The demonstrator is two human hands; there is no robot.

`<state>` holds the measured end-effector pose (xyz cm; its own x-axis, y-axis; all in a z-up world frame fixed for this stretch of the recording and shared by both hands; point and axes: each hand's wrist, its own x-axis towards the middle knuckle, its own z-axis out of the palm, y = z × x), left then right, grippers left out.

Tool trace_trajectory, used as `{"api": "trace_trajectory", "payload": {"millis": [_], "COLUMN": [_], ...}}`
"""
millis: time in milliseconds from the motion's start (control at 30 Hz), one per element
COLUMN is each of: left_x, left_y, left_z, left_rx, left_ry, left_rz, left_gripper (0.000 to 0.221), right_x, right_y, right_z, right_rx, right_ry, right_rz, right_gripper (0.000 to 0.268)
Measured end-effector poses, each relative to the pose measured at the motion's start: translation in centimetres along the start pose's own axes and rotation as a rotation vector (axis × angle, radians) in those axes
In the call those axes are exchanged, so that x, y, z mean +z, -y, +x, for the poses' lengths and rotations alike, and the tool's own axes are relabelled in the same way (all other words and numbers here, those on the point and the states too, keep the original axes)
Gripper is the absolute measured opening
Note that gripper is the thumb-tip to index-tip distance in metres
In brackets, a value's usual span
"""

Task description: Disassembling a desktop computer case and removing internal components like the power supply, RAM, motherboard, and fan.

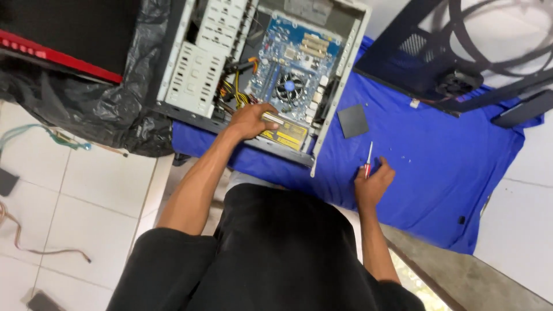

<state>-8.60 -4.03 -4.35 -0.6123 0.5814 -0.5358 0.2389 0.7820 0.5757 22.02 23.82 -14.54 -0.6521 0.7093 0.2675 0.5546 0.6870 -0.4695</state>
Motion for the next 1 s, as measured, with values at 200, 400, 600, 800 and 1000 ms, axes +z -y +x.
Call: {"api": "trace_trajectory", "payload": {"millis": [200,400,600,800,1000], "left_x": [-0.8,-0.5,-6.1,-3.6,-12.0], "left_y": [-0.3,2.6,0.0,4.0,1.6], "left_z": [1.2,5.8,0.8,4.0,-0.8], "left_rx": [0.036,0.013,0.187,0.226,0.329], "left_ry": [0.015,-0.097,0.212,0.127,0.049], "left_rz": [-0.022,-0.054,-0.298,-0.192,-0.339], "left_gripper": [0.042,0.036,0.126,0.113,0.110], "right_x": [-5.9,-1.2,-0.6,-0.4,-6.1], "right_y": [18.9,25.6,24.9,27.6,31.4], "right_z": [4.9,5.8,5.6,5.0,9.0], "right_rx": [-0.311,0.202,0.113,-0.153,-0.164], "right_ry": [0.134,0.872,0.618,0.278,0.160], "right_rz": [0.383,-0.050,0.036,0.135,0.517], "right_gripper": [0.018,0.082,0.057,0.049,0.057]}}
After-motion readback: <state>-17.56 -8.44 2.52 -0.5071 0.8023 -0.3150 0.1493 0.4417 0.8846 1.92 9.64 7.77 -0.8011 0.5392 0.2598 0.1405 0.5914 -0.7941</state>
